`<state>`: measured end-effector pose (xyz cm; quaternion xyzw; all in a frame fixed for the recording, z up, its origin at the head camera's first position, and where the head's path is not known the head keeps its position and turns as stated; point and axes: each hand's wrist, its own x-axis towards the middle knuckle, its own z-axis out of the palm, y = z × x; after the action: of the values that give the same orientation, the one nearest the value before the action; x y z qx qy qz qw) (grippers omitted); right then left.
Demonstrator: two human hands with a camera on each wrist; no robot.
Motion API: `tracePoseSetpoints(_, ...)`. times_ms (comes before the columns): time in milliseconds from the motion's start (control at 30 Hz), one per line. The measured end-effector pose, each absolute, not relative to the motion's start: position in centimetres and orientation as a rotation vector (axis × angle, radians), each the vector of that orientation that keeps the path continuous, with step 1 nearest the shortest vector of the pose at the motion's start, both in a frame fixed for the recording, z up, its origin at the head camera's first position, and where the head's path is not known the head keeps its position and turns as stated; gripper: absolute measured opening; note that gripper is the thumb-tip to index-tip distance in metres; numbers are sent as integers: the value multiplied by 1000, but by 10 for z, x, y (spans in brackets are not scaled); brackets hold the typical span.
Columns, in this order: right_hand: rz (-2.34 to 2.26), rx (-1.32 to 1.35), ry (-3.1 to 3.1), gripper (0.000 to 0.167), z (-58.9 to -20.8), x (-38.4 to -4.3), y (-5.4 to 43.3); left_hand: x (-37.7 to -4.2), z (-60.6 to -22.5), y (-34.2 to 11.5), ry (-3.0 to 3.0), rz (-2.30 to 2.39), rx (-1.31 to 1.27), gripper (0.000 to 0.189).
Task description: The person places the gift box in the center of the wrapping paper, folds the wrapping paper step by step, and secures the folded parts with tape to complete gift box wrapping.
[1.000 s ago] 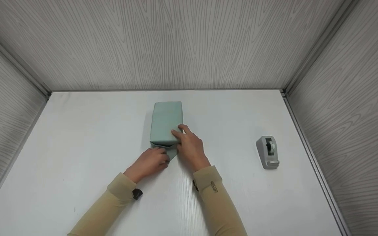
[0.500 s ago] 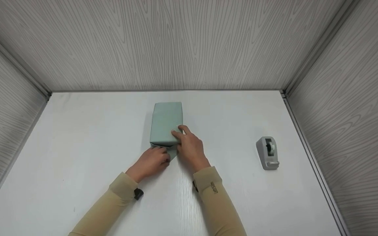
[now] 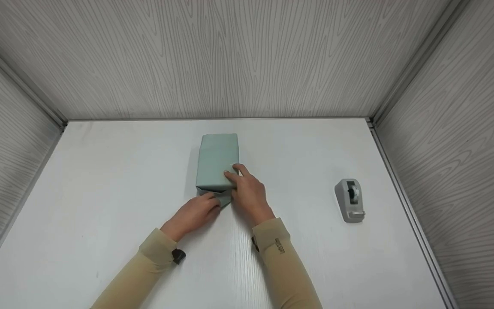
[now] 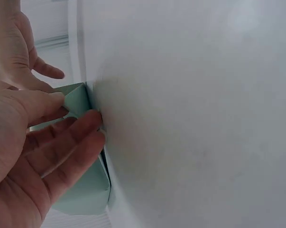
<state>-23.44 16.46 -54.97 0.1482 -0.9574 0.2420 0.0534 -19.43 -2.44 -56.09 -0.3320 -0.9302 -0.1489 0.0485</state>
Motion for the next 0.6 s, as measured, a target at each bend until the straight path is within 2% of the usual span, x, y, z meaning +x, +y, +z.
tracePoseSetpoints(333, 716, 456, -2898, 57, -548, -233, 164, -199, -562, -25, -2706, -460, -995, 10)
tracePoseSetpoints(600, 745, 436, -2919, 59, -547, -233, 164, -206, -558, -20, -2535, -225, -945, 12)
